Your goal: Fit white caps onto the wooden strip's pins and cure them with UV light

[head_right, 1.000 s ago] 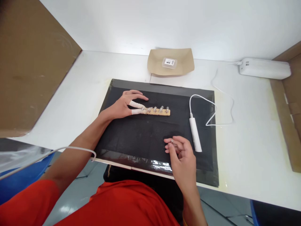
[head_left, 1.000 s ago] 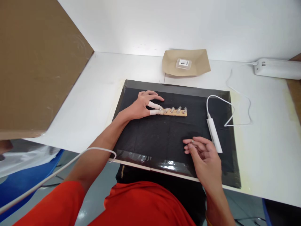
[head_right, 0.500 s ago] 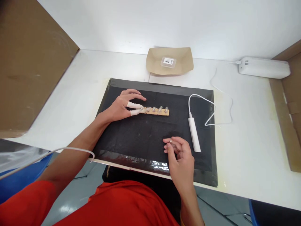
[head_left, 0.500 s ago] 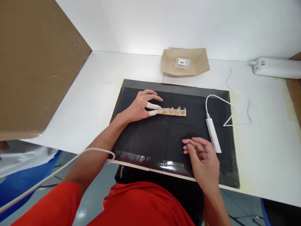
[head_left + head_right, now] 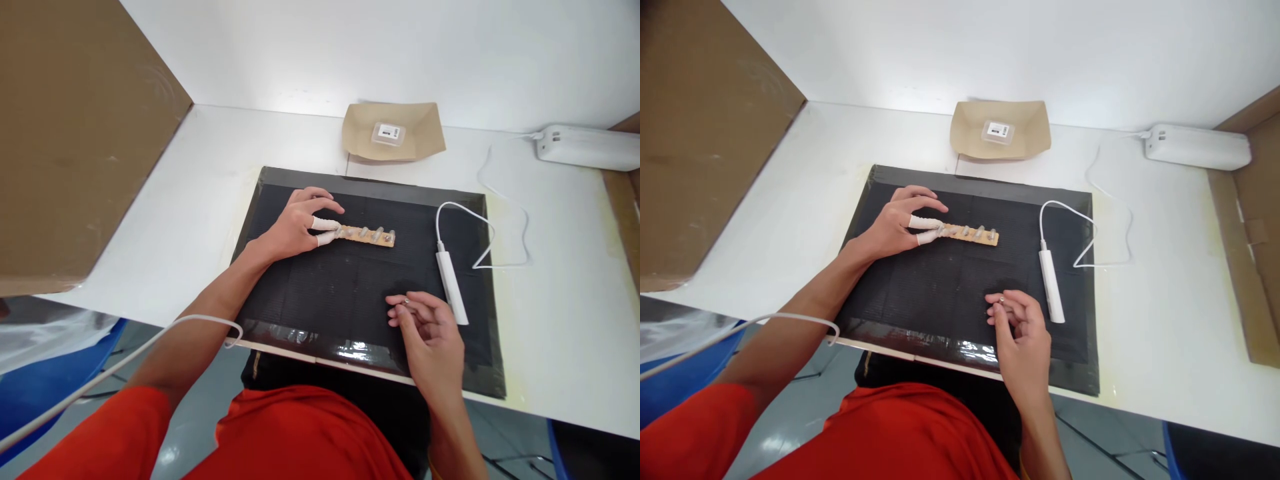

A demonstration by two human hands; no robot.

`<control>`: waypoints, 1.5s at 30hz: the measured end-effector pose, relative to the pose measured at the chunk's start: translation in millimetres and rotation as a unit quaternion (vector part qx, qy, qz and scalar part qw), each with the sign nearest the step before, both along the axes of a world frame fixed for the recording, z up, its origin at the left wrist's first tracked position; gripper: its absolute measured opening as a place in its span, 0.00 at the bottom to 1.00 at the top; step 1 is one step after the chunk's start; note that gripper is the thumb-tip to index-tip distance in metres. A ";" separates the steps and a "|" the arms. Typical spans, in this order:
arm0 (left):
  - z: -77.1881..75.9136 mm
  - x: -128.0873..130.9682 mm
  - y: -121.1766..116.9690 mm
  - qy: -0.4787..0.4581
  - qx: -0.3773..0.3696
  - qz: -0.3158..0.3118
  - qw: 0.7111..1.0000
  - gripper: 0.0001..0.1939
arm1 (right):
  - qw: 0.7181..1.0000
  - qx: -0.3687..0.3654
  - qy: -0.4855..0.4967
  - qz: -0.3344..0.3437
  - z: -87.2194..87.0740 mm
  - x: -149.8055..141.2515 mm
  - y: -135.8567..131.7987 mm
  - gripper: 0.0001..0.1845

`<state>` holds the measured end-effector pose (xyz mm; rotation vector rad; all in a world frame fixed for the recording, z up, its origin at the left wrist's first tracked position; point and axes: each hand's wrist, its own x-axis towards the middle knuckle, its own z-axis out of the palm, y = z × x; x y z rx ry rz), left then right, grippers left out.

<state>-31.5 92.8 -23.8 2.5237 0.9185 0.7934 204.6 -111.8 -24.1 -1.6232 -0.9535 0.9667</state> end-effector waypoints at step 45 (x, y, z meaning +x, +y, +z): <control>-3.0 -10.5 -48.5 0.016 -0.070 -0.072 0.995 0.06 | 0.999 0.011 0.031 0.013 -5.2 4.8 -0.1 0.11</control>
